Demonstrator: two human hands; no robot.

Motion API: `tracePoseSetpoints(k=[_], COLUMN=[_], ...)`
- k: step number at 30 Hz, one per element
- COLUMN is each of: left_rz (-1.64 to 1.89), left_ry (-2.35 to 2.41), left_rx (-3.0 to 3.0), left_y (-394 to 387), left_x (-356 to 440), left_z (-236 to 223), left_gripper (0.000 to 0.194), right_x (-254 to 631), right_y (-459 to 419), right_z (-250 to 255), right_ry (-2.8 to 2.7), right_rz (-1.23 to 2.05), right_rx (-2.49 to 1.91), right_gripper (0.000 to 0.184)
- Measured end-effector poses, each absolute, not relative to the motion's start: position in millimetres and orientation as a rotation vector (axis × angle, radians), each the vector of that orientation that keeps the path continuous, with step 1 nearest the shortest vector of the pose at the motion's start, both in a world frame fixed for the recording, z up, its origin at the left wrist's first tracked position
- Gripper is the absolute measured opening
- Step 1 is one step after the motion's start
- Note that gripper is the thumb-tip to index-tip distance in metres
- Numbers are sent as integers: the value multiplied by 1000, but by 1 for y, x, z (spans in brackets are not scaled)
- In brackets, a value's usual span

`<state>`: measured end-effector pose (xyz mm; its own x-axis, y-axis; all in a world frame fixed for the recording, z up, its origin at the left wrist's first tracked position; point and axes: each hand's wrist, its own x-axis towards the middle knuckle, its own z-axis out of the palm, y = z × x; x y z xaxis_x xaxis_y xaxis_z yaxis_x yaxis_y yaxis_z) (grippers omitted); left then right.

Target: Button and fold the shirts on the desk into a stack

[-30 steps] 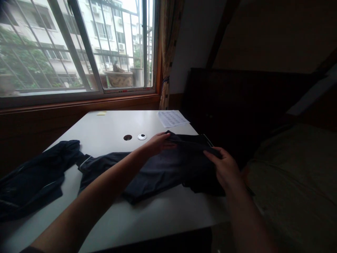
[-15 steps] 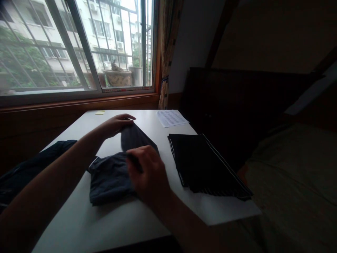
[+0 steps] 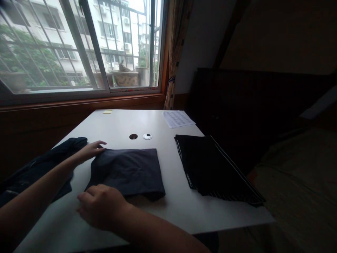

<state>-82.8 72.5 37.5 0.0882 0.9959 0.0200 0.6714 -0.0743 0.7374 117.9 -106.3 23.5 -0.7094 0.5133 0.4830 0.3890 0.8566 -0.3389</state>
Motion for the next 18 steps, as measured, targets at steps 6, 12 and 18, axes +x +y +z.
tracePoseSetpoints(k=[6, 12, 18], left_rz=[837, 372, 321], left_ry=[1503, 1209, 1277], left_rx=[2441, 2862, 2888], left_y=[47, 5, -4], left_x=[-45, 3, -14], left_z=[32, 1, -20], left_gripper=[42, 55, 63], right_x=[223, 282, 296], right_y=[-81, -85, -107], right_z=[46, 8, 3], right_ry=[-2295, -2661, -2746], right_rz=[301, 356, 433], right_rx=[-1008, -1152, -1172], right_gripper=[31, 63, 59])
